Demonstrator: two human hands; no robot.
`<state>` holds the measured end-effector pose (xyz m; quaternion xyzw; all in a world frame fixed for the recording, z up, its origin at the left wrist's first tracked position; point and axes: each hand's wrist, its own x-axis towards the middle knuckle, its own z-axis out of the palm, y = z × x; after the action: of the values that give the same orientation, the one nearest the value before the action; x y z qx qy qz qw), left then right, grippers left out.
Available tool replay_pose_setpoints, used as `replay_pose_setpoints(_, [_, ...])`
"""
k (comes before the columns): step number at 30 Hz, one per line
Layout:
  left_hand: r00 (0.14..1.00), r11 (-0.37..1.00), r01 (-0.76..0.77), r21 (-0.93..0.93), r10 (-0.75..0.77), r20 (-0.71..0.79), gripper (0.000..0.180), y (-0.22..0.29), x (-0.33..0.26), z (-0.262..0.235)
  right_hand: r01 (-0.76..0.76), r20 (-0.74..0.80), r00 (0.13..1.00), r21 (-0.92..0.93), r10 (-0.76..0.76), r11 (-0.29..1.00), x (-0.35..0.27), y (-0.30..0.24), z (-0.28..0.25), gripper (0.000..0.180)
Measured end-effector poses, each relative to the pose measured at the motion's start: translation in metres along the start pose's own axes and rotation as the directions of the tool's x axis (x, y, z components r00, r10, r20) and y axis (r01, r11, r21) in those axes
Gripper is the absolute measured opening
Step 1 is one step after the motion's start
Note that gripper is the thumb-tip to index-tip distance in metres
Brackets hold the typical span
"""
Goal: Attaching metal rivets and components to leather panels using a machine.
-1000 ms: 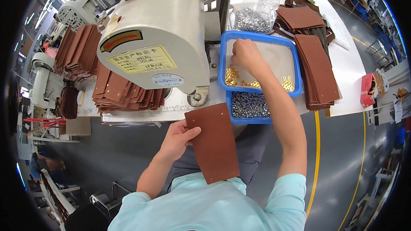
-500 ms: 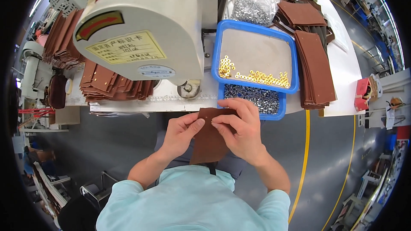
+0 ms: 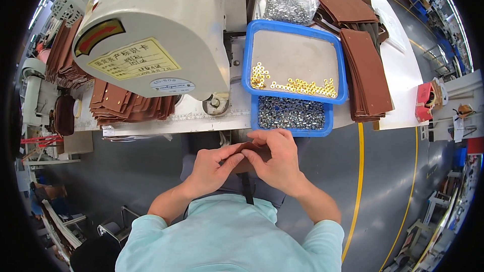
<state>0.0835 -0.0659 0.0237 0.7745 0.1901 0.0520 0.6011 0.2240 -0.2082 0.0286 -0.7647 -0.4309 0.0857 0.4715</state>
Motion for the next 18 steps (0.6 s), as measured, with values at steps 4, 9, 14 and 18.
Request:
replay_pose_setpoints(4, [0.993, 0.993, -0.113, 0.039, 0.114, -0.024, 0.029, -0.017, -0.002, -0.002, -0.116, 0.149, 0.985, 0.232, 0.083, 0.966, 0.002, 0.023, -0.010, 0.017])
replay_pose_setpoints(9, [0.921, 0.905, -0.360, 0.227, 0.383, -0.065, 0.029, -0.021, -0.004, -0.005, -0.102, 0.049, 0.992, -0.178, 0.112, 0.979, 0.032, 0.063, -0.013, 0.021])
replay_pose_setpoints(14, [0.674, 0.693, -0.659, 0.293, 0.717, -0.179, 0.026, -0.028, -0.003, -0.003, 0.063, 0.082, 0.996, -0.384, -0.034, 0.921, 0.037, 0.088, 0.001, 0.020])
replay_pose_setpoints(18, [0.575, 0.585, -0.725, 0.365, 0.805, -0.148, 0.030, -0.029, -0.002, -0.008, 0.107, 0.054, 0.994, -0.389, -0.094, 0.915, 0.038, 0.090, 0.002, 0.015])
